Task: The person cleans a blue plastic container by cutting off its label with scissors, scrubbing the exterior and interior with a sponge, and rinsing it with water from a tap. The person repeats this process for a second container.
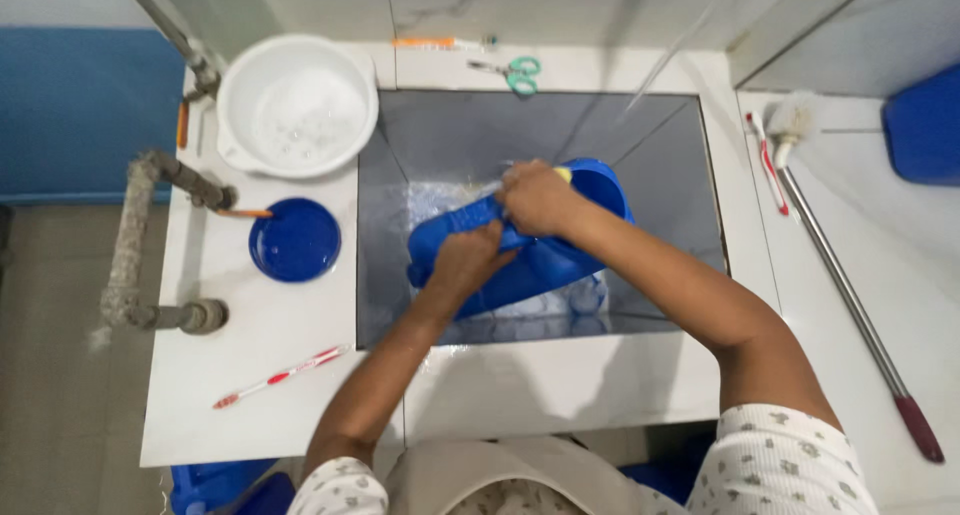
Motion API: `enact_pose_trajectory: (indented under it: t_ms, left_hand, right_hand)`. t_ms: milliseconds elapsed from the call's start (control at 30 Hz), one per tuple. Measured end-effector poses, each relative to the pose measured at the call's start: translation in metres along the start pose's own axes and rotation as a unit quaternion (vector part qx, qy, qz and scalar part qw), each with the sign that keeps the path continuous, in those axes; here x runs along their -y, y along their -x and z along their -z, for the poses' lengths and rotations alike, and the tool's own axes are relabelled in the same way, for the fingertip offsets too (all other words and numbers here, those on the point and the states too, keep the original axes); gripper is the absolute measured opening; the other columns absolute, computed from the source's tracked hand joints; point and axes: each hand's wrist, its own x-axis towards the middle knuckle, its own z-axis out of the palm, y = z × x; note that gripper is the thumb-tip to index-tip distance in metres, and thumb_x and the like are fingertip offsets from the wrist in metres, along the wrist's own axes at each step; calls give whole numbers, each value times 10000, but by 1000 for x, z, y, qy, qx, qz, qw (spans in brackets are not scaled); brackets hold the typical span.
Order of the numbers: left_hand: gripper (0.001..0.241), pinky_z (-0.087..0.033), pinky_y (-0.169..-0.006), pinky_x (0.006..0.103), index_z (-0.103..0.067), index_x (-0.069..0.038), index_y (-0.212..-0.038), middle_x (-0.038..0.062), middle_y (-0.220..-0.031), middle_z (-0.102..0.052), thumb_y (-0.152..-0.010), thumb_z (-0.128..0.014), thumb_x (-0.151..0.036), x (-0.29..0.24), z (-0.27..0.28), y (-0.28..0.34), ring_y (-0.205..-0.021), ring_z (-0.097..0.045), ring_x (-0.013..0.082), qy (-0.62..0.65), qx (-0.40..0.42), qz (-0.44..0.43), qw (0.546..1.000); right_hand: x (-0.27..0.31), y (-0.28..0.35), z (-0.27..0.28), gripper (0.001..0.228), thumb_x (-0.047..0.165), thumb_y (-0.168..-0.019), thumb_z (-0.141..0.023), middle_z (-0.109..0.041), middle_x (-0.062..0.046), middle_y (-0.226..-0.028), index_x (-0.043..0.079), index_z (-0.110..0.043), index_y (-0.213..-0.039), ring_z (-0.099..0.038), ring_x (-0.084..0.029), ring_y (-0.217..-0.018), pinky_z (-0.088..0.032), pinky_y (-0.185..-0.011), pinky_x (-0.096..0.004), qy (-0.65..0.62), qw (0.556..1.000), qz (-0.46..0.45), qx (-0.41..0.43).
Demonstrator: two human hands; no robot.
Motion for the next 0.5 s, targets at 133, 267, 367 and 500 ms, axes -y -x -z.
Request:
enact_pose_trajectory:
  t_ms: [133,267,367,500]
  left_hand:
    - [421,-559,-496,457,-617,-35,-922,166,-719,-717,-886,-767,-428,-26,-12,-20,-595,-705,363,-23,-19,48,998]
    - [416,-568,-516,444,-610,-43,-912,167,-677,-703,-893,-754,-433,-31,-9,-29,-597,-711,361,-31,9,64,997]
    - [405,-566,-536,465,-603,-41,-929,178,-688,-704,-902,-745,-419,-19,-3,-21,-631,-713,378,-23,23,93,995]
    - [417,-557,-591,526,-602,7,-963,240,-705,-705,-895,-731,-384,5,0,-9,-675,-710,429,15,-40,177,983]
  right_hand:
    - [-10,-7,-22,236,298,-760,-744,-753,-157,-1000,123,-804,-907,-692,-358,-985,-565,-854,-473,49,995,26,87]
    - [11,-2,-39,300,304,-681,-770,-767,-123,-1012,93,-807,-891,-686,-331,-1038,-559,-857,-467,98,981,137,94]
    - [-13,-26,-19,293,327,-814,-717,-760,-169,-1021,107,-793,-991,-698,-369,-1011,-547,-876,-500,-29,989,39,141]
    - [-65,-41,-18,423,353,-858,-695,-721,-134,-1047,101,-704,-1199,-718,-341,-943,-567,-863,-451,-347,930,-87,79]
